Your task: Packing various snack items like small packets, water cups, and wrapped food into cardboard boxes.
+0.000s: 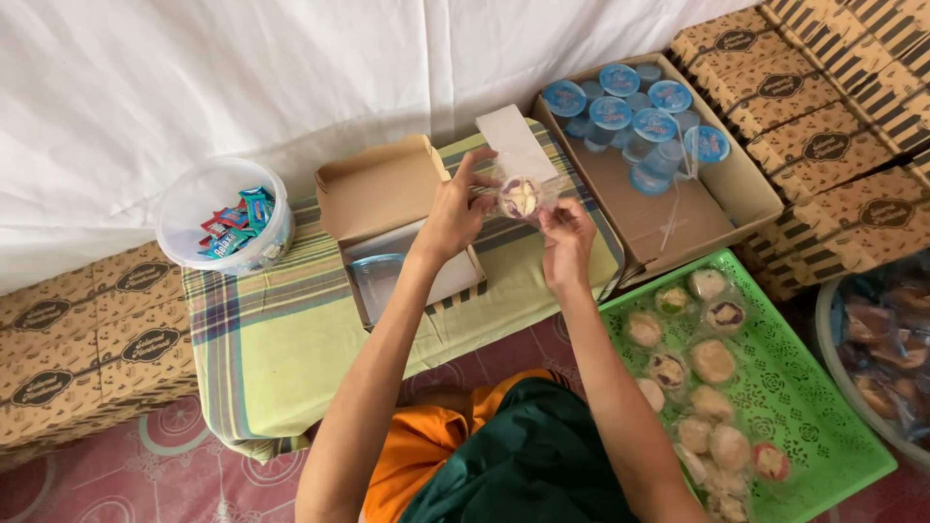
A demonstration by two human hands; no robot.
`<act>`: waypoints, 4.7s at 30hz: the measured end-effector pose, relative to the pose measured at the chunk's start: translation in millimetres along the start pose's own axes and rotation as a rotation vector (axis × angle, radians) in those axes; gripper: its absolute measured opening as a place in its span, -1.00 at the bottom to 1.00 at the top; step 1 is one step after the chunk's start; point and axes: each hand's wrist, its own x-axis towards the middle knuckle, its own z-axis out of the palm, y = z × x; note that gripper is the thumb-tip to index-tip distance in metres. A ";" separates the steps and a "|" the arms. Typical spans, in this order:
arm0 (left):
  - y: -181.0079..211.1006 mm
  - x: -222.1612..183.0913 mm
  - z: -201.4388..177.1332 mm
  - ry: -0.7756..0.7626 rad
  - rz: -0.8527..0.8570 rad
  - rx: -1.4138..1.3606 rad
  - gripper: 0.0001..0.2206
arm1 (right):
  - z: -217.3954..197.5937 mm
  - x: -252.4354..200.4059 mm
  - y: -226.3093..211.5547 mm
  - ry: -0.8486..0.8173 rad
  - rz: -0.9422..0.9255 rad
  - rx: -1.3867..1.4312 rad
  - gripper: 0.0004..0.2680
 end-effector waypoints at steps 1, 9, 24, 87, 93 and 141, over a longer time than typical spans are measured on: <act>-0.4 -0.2 0.0 0.000 0.001 0.000 -0.43 | 3.7 -2.5 -2.1 0.000 -0.001 0.000 -0.89; -6.0 1.1 -2.5 0.008 -0.023 -0.117 -0.52 | -13.6 8.0 21.0 0.095 -0.131 -0.010 -0.83; 43.1 -68.7 -51.0 0.279 0.111 -0.152 -0.78 | -11.1 6.7 15.1 -0.152 -0.014 0.043 -0.90; 15.4 -156.2 -47.0 0.376 0.050 0.764 -0.86 | -5.8 0.9 9.6 -0.218 -0.024 -0.101 -0.93; 9.1 -165.5 -53.5 0.434 0.097 0.550 -0.90 | -4.4 -0.2 8.6 -0.209 -0.015 -0.102 -0.93; -26.9 -180.3 -19.9 0.437 0.146 0.516 -0.64 | -414.6 18.1 -225.4 0.836 0.174 -1.448 -0.53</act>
